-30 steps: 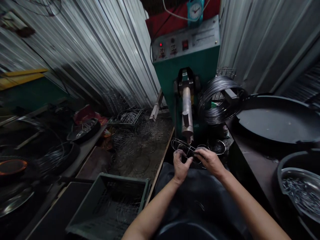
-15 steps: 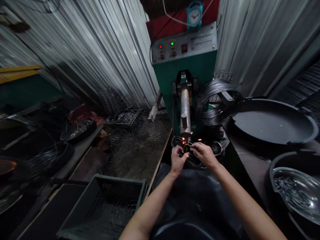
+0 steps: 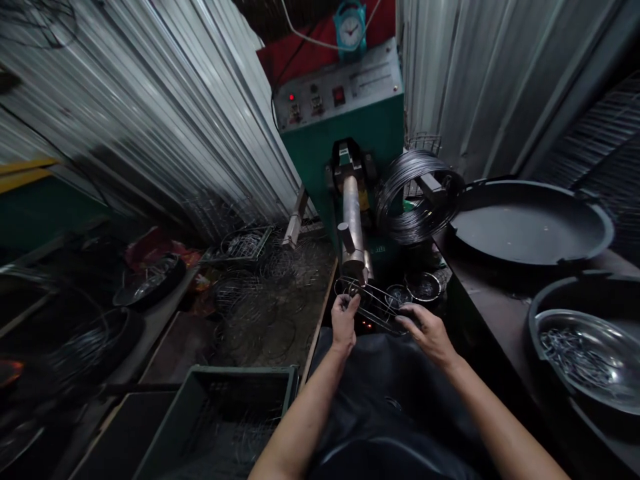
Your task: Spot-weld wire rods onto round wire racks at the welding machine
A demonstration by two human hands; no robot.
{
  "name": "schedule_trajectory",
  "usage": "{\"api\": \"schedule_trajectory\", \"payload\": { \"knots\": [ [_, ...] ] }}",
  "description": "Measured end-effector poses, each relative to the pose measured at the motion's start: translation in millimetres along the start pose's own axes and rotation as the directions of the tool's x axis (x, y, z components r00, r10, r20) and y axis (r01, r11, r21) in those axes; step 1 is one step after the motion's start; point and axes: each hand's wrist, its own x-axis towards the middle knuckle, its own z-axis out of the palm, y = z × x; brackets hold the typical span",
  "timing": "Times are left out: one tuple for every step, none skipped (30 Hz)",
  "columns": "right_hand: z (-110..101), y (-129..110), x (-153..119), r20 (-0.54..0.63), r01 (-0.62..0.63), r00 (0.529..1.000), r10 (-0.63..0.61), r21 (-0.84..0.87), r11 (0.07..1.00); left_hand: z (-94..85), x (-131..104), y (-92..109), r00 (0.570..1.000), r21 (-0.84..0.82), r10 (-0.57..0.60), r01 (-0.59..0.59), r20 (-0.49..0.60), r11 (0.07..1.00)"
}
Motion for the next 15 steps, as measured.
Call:
{"api": "schedule_trajectory", "payload": {
  "knots": [
    [1.5,-1.7,3.9,0.003,0.022,1.0,-0.022,-0.015,1.0,-0.6,-0.7,1.5,1.0,-0.016,-0.021,0.021,-0.012,1.0],
    [2.6,-3.7,8.3,0.011,0.045,0.999,-0.044,-0.03,0.999,-1.4,-0.9,2.8,0.999,-0.034,-0.042,0.041,-0.026,0.999],
    [3.4,-6.0,13.0,0.025,0.066,0.998,-0.065,-0.044,0.997,-2.4,-0.8,4.0,0.997,-0.053,-0.064,0.062,-0.038,0.997],
    [4.0,-8.5,17.7,0.042,0.085,0.996,-0.082,-0.058,0.995,-3.5,-0.4,5.0,0.995,-0.073,-0.088,0.084,-0.048,0.994],
    [4.3,-11.3,22.5,0.063,0.098,0.994,-0.094,-0.068,0.993,-4.8,0.2,5.8,0.992,-0.095,-0.112,0.106,-0.056,0.99],
    [4.5,-14.4,27.2,0.085,0.109,0.991,-0.103,-0.074,0.991,-6.3,1.0,6.3,0.988,-0.119,-0.138,0.13,-0.063,0.984],
    [4.7,-17.6,31.8,0.106,0.12,0.988,-0.112,-0.074,0.99,-7.8,1.9,6.7,0.984,-0.144,-0.165,0.154,-0.068,0.977],
    [5.1,-21.0,36.2,0.122,0.131,0.985,-0.122,-0.069,0.989,-9.3,3.0,7.0,0.979,-0.17,-0.192,0.178,-0.069,0.969],
    [5.8,-24.3,40.4,0.136,0.14,0.982,-0.13,-0.062,0.988,-10.7,4.3,7.3,0.974,-0.196,-0.217,0.201,-0.068,0.96],
    [6.7,-27.6,44.4,0.147,0.15,0.979,-0.141,-0.054,0.987,-12.0,5.8,7.8,0.969,-0.219,-0.24,0.22,-0.066,0.951],
    [7.9,-30.6,48.3,0.155,0.161,0.976,-0.152,-0.046,0.986,-13.2,7.5,8.4,0.964,-0.237,-0.258,0.236,-0.066,0.942],
    [9.3,-33.5,51.9,0.161,0.169,0.974,-0.16,-0.042,0.985,-14.0,9.4,9.2,0.96,-0.248,-0.273,0.248,-0.068,0.936],
    [10.8,-36.1,55.4,0.166,0.175,0.972,-0.165,-0.042,0.984,-14.7,11.5,10.1,0.956,-0.253,-0.285,0.259,-0.07,0.932],
    [12.2,-38.6,58.7,0.169,0.178,0.971,-0.168,-0.046,0.983,-15.2,13.6,11.2,0.952,-0.253,-0.297,0.27,-0.075,0.929],
    [13.5,-40.8,61.7,0.171,0.181,0.971,-0.17,-0.054,0.982,-15.6,15.8,12.3,0.948,-0.25,-0.309,0.281,-0.08,0.927]
  ]
}}
